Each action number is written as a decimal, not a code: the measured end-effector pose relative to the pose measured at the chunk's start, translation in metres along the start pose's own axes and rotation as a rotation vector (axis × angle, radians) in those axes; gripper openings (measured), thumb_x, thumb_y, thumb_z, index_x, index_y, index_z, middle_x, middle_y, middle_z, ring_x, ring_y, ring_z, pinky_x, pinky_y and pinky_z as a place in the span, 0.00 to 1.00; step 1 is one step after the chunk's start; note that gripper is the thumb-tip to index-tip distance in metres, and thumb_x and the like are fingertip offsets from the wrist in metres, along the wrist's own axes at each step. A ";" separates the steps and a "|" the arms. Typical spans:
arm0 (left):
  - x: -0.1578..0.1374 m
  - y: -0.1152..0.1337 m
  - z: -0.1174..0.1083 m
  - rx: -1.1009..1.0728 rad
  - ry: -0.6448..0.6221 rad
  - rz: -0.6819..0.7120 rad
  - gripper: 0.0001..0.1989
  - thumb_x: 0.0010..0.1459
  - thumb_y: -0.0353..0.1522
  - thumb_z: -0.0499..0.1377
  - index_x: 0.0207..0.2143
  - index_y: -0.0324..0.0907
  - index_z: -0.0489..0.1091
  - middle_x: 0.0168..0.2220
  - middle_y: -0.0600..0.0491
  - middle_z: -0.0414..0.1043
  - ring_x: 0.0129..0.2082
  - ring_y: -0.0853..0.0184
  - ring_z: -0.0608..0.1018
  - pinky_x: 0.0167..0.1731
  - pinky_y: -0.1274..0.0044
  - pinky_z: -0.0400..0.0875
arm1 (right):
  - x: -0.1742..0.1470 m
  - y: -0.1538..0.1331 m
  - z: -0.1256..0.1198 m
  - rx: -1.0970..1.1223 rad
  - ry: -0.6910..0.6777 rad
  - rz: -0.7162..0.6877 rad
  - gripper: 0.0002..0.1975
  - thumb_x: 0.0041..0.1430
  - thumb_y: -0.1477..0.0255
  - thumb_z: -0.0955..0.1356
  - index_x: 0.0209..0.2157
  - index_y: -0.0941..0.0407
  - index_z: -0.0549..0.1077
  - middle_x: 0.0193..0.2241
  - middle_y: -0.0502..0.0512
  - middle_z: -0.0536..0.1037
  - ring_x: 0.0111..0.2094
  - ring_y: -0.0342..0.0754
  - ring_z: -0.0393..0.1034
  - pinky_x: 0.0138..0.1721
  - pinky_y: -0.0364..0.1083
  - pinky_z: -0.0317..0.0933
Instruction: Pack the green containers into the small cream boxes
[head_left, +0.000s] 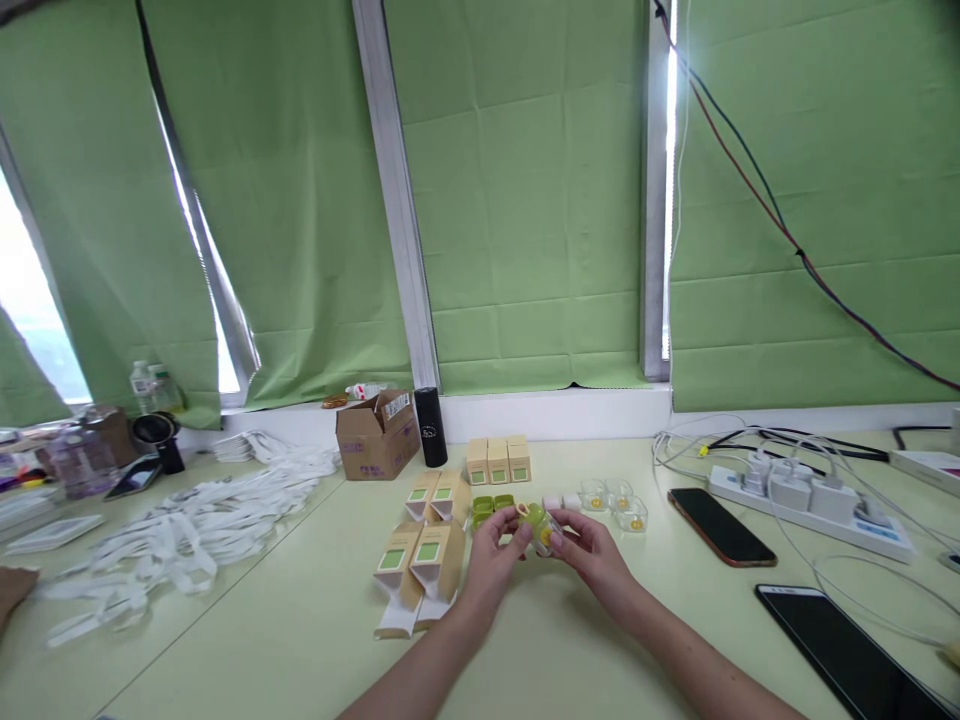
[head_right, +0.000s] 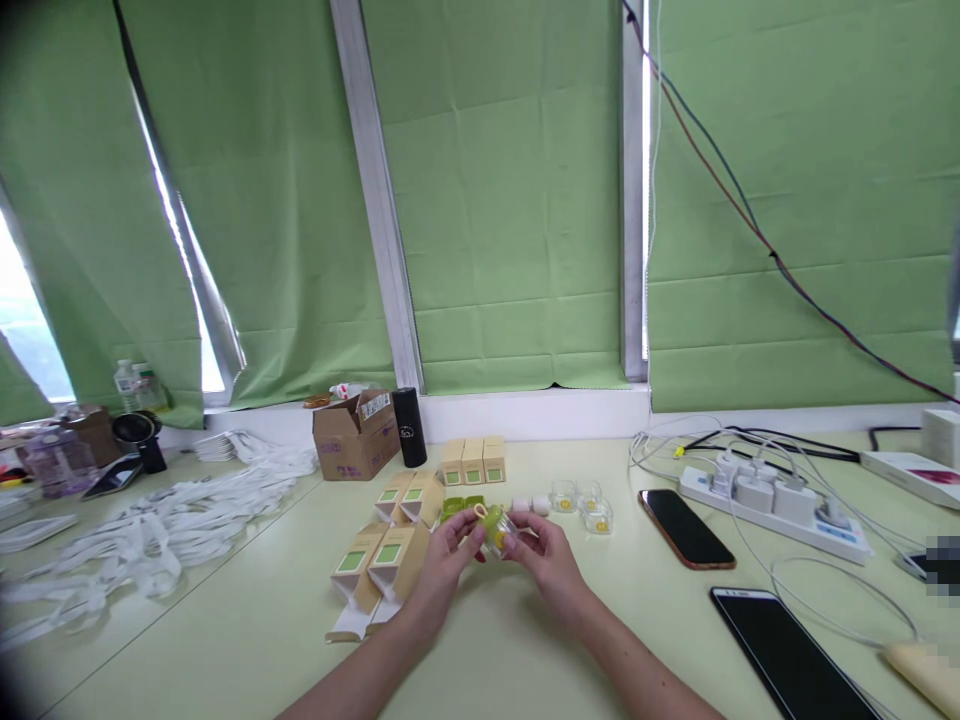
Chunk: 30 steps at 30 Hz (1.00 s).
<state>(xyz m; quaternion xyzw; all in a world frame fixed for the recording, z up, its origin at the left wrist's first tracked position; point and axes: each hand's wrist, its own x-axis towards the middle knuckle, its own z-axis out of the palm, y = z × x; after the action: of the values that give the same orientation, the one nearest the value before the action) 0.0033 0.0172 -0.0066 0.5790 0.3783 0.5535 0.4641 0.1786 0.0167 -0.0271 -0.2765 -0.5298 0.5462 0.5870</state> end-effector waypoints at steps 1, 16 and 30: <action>-0.001 0.001 0.000 -0.015 -0.003 0.003 0.31 0.50 0.52 0.68 0.47 0.38 0.75 0.42 0.44 0.78 0.41 0.59 0.77 0.32 0.76 0.72 | 0.000 0.000 0.000 0.009 -0.007 -0.005 0.26 0.47 0.53 0.79 0.42 0.56 0.82 0.38 0.61 0.83 0.41 0.59 0.78 0.46 0.58 0.72; -0.007 0.000 0.005 0.118 -0.052 0.124 0.28 0.52 0.39 0.70 0.54 0.44 0.68 0.49 0.44 0.75 0.52 0.55 0.74 0.42 0.71 0.70 | 0.001 0.002 -0.002 0.274 0.027 -0.002 0.24 0.50 0.62 0.80 0.47 0.51 0.76 0.42 0.56 0.80 0.43 0.54 0.78 0.53 0.59 0.69; -0.007 0.007 0.007 0.234 -0.006 0.092 0.24 0.55 0.37 0.67 0.54 0.44 0.71 0.47 0.45 0.75 0.51 0.56 0.74 0.42 0.71 0.70 | -0.002 -0.007 0.004 0.082 0.003 0.000 0.26 0.54 0.57 0.78 0.52 0.47 0.72 0.39 0.52 0.77 0.43 0.52 0.77 0.50 0.54 0.70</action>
<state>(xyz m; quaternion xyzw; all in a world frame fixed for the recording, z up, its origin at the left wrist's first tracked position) 0.0089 0.0080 -0.0019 0.6475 0.4117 0.5246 0.3687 0.1783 0.0117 -0.0204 -0.2529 -0.5059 0.5671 0.5988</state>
